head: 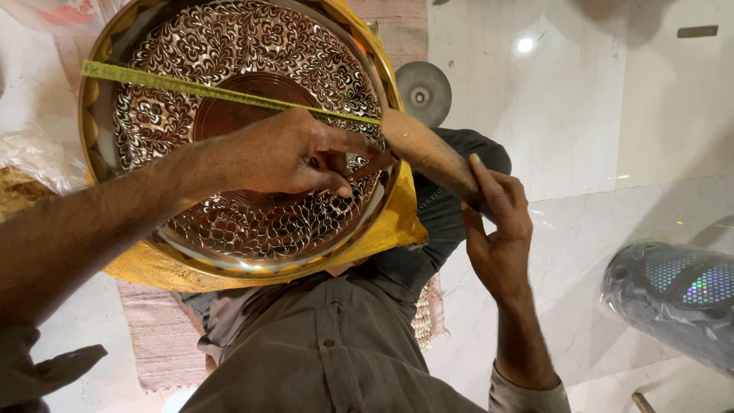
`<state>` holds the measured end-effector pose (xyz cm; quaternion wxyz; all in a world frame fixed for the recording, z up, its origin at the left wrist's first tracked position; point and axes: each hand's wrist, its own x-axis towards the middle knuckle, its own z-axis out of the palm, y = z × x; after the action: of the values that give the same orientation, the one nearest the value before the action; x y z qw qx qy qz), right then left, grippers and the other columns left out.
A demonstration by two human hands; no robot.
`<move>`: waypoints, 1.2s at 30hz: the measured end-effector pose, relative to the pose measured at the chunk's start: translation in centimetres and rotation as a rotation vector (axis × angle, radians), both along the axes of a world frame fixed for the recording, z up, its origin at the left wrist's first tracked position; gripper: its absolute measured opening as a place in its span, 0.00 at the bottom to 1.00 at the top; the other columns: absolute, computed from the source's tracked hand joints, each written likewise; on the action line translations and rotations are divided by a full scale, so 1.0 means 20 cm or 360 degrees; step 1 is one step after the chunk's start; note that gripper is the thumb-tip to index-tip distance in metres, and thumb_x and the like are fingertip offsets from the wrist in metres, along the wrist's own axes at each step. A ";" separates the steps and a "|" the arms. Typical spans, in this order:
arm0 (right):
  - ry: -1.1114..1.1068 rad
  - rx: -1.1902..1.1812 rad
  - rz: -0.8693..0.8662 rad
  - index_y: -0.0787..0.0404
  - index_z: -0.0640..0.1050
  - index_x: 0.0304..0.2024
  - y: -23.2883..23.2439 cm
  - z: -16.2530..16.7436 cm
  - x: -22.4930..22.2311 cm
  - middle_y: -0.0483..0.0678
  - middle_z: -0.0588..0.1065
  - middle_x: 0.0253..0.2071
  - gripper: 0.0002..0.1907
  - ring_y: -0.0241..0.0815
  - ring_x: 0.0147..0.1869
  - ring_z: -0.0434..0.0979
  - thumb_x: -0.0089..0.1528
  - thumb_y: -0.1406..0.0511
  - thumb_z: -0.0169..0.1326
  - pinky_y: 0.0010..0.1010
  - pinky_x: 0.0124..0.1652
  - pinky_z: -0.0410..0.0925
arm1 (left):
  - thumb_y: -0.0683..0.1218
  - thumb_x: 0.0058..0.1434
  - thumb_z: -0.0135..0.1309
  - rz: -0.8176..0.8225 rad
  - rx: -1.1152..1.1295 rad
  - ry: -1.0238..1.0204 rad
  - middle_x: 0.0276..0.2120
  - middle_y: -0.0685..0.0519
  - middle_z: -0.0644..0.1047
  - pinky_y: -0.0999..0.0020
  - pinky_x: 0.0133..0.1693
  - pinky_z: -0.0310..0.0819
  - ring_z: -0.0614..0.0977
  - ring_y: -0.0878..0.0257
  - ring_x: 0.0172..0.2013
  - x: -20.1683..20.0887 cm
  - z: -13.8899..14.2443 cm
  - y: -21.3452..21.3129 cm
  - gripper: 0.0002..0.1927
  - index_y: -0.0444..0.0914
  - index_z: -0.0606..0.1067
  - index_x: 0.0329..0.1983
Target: The person sits on the floor with a large engraved metal tray resting on their lap. They hold a small punch against the tray's surface with one hand and repeatedly strike it with a wooden mallet held in the other hand, repositioning the punch to emboss the decorative pattern across the tray.
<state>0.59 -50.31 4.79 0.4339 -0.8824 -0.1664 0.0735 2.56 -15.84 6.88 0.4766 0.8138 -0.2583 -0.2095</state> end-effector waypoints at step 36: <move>-0.0221 -0.0086 0.0048 0.55 0.67 0.73 0.00 0.02 -0.04 0.57 0.71 0.56 0.34 0.47 0.61 0.74 0.66 0.79 0.55 0.32 0.57 0.76 | 0.50 0.60 0.60 0.0056 0.0023 0.0247 0.41 0.51 0.86 0.60 0.49 0.84 0.89 0.62 0.39 0.01 0.06 -0.01 0.29 0.52 0.71 0.66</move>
<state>-0.16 -50.40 5.23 0.3963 -0.8941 -0.2075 0.0231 2.78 -16.01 8.16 0.4929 0.8029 -0.2049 -0.2653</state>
